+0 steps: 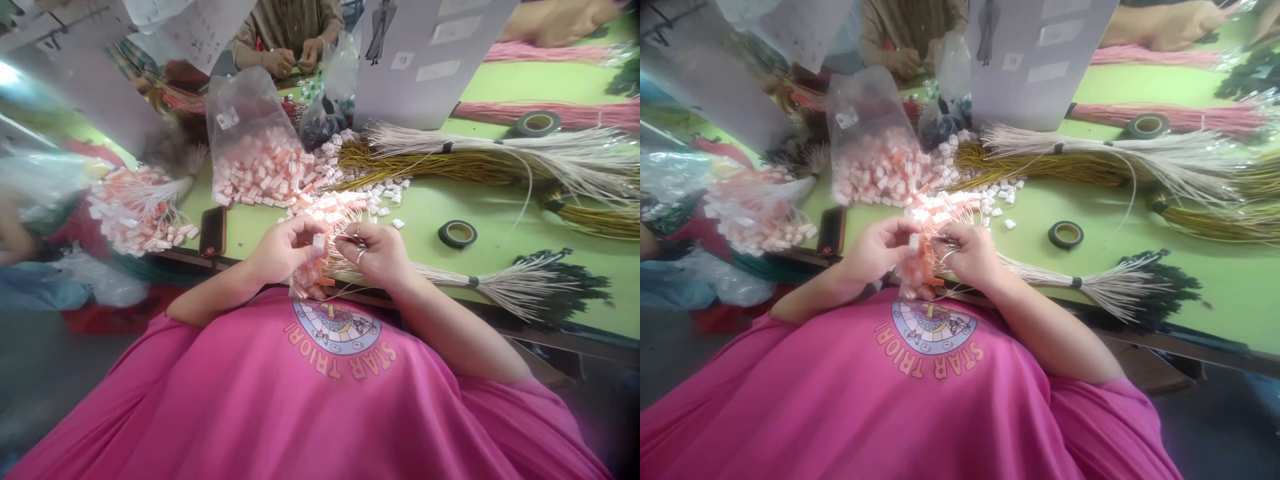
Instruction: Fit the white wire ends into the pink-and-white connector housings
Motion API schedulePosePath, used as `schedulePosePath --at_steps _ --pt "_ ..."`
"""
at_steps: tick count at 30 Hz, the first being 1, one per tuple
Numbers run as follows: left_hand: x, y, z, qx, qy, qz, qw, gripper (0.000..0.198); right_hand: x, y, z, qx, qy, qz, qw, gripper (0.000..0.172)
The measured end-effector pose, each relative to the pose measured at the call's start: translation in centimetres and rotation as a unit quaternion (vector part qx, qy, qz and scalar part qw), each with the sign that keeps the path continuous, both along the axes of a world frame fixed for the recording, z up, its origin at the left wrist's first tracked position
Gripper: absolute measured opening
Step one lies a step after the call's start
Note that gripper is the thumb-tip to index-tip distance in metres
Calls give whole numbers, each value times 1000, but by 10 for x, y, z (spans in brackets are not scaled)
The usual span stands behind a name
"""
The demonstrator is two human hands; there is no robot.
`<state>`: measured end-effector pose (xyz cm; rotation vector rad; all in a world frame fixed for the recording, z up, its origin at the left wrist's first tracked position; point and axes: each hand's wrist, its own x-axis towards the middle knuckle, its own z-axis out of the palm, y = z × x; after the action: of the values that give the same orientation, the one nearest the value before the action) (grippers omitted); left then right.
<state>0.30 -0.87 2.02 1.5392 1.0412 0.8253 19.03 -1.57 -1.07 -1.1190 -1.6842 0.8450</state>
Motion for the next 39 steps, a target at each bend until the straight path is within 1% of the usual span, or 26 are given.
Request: schedulePosePath --at_steps 6,10,15,17,19,21,23,25,28,30,35,37,39 --pt "1 0 -1 37 42 -3 998 25 1 -2 2 17 -29 -21 999 11" --pt "1 1 -2 38 39 -6 999 23 1 -2 3 8 -39 -31 999 10" --pt "0 1 -1 35 50 -9 998 23 0 -2 3 17 -48 -41 998 10" --pt "0 1 -2 65 66 -6 996 22 -1 -3 3 18 -54 -40 998 10" --pt "1 1 -3 118 93 -6 989 20 -1 -3 2 18 -60 -34 997 10" --pt "2 1 -4 177 128 -20 976 17 -1 -2 1 15 -65 -25 997 9" --pt "2 1 -4 217 155 -34 963 16 -1 -1 0 9 -63 -14 998 8" --pt "3 1 -3 228 169 -31 958 15 -1 1 -1 -2 -54 -8 999 8" --pt "2 2 -1 221 172 -7 960 15 1 3 0 -25 -35 -7 999 9" --pt "3 2 -2 225 168 -3 960 15 1 3 1 -36 -29 -5 999 9" --pt "6 4 -9 250 163 -37 954 14 0 -1 1 -34 -56 -12 998 8" --pt "6 2 -8 261 163 -43 951 13 2 -1 0 -25 -60 -9 998 9" --pt "3 0 -4 278 174 -51 943 12 4 1 -1 -17 -56 16 998 10"
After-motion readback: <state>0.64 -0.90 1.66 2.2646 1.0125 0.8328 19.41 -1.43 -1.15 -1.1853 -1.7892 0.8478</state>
